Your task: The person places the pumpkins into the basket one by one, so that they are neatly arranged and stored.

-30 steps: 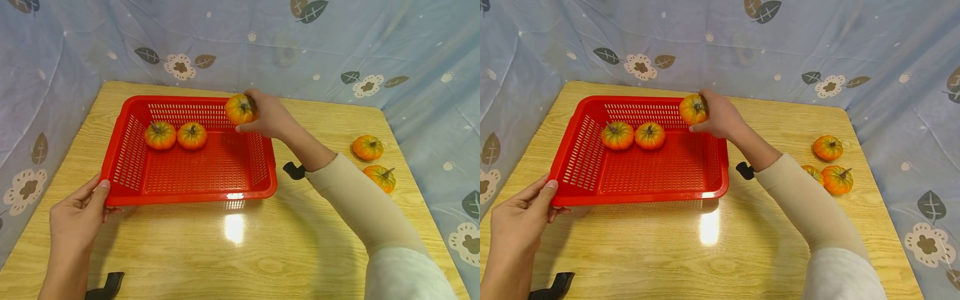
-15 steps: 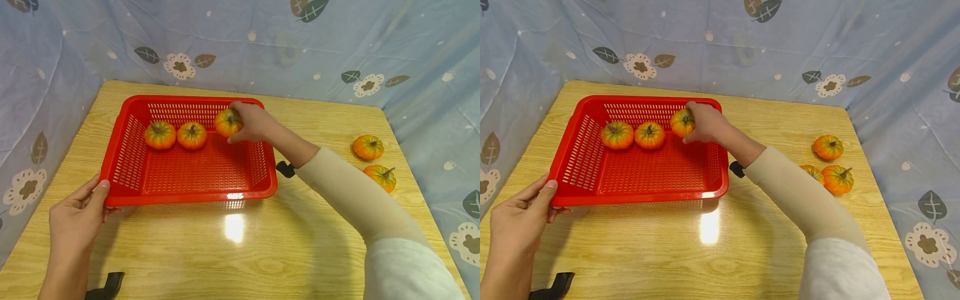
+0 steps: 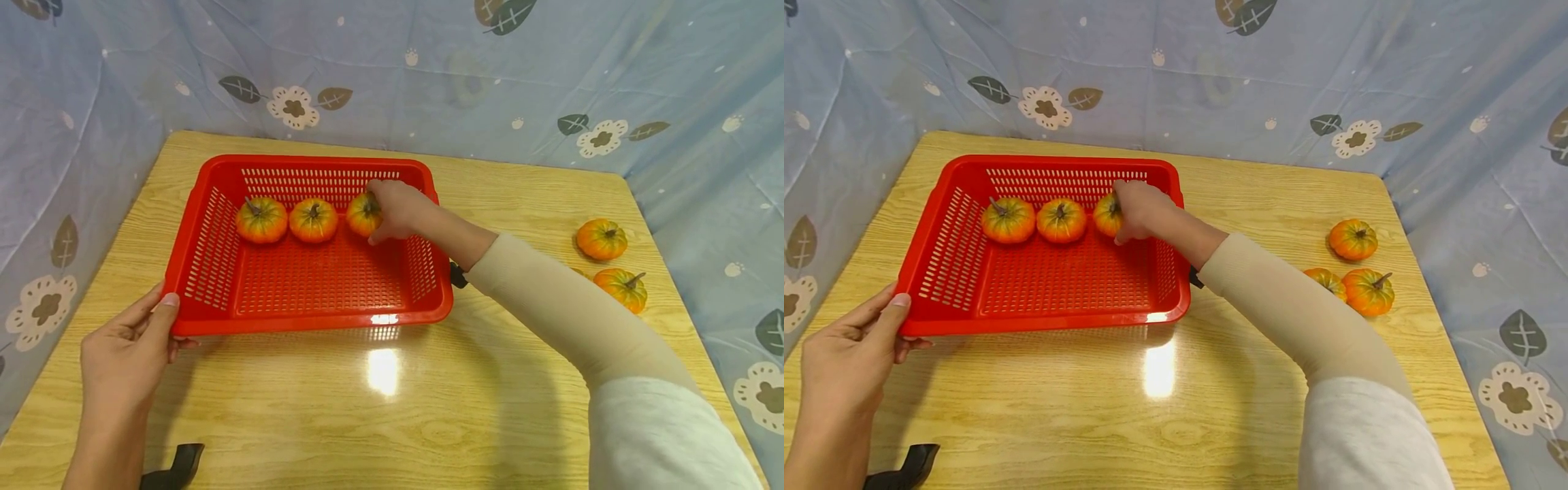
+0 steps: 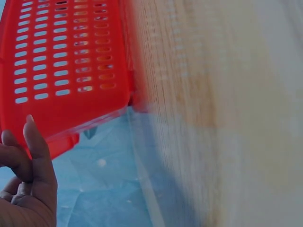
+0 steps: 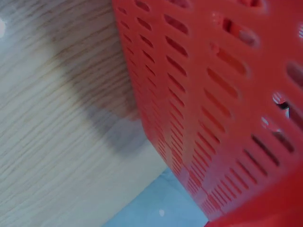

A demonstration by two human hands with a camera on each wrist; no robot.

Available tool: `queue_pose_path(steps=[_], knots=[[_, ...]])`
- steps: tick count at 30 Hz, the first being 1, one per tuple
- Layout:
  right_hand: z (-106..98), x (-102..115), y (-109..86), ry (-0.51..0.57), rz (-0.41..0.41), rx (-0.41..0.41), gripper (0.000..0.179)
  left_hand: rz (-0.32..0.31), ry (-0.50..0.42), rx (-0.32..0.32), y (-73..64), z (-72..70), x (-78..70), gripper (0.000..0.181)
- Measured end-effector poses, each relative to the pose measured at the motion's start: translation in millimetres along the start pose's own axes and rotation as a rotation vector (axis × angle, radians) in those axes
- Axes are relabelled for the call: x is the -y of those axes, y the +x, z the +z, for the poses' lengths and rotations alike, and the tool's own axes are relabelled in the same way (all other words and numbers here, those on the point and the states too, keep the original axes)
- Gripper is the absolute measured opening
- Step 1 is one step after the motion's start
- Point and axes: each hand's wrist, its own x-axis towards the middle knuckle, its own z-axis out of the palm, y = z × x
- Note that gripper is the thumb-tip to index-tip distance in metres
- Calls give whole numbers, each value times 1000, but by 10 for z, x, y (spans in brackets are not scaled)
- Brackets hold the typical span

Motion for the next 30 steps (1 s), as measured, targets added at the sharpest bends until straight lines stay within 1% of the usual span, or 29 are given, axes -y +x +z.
queue_pose_path(steps=[7, 11, 16, 22, 30], knots=[[113, 72, 40, -32, 43, -22, 91, -23, 9, -19, 1, -4, 7, 52], [173, 86, 48, -37, 65, -30, 93, -21, 17, -27, 10, -3, 12, 51], [235, 87, 54, -24, 78, -62, 92, -19, 7, -41, 11, 0, 15, 47], [281, 86, 58, 9, 94, -80, 96, -21, -11, -38, 16, -7, 24, 45], [316, 70, 57, -1, 98, -100, 92, -18, -7, -32, 24, -3, 32, 45]])
